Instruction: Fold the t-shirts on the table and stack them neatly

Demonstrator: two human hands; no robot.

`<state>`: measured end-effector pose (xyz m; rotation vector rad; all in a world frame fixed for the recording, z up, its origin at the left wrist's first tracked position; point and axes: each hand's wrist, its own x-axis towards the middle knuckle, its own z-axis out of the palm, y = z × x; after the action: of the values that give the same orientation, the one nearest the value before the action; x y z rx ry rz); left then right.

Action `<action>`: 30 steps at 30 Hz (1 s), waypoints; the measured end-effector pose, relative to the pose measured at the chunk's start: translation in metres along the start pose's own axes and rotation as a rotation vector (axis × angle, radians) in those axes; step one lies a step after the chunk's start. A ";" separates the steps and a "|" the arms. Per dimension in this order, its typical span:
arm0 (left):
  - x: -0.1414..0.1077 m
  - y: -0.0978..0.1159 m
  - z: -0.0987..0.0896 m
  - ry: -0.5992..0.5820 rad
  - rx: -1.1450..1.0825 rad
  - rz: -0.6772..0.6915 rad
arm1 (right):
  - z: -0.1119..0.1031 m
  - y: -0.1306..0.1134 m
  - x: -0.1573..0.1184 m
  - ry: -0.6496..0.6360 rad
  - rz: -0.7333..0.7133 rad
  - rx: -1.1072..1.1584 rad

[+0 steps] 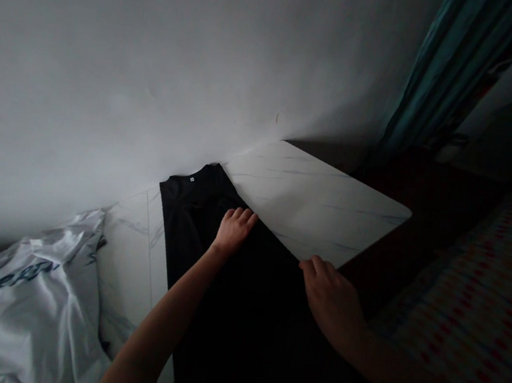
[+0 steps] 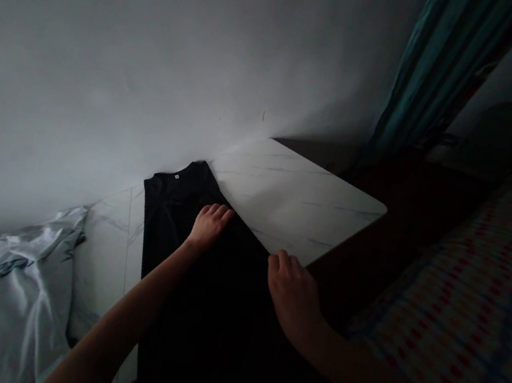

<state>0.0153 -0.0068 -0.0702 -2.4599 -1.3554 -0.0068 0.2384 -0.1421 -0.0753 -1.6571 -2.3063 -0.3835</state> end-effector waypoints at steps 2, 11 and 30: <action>0.000 -0.016 -0.001 0.006 0.024 -0.021 | -0.002 0.004 -0.004 0.022 -0.040 0.071; -0.019 -0.068 0.012 0.010 -0.040 0.205 | 0.012 -0.012 -0.025 0.057 -0.382 0.515; -0.012 -0.110 0.020 0.183 -0.187 -0.703 | 0.083 -0.050 0.202 -0.125 -0.291 0.605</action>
<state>-0.0853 0.0434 -0.0598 -1.9185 -2.1205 -0.5260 0.1236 0.0505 -0.0802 -1.0806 -2.4206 0.3486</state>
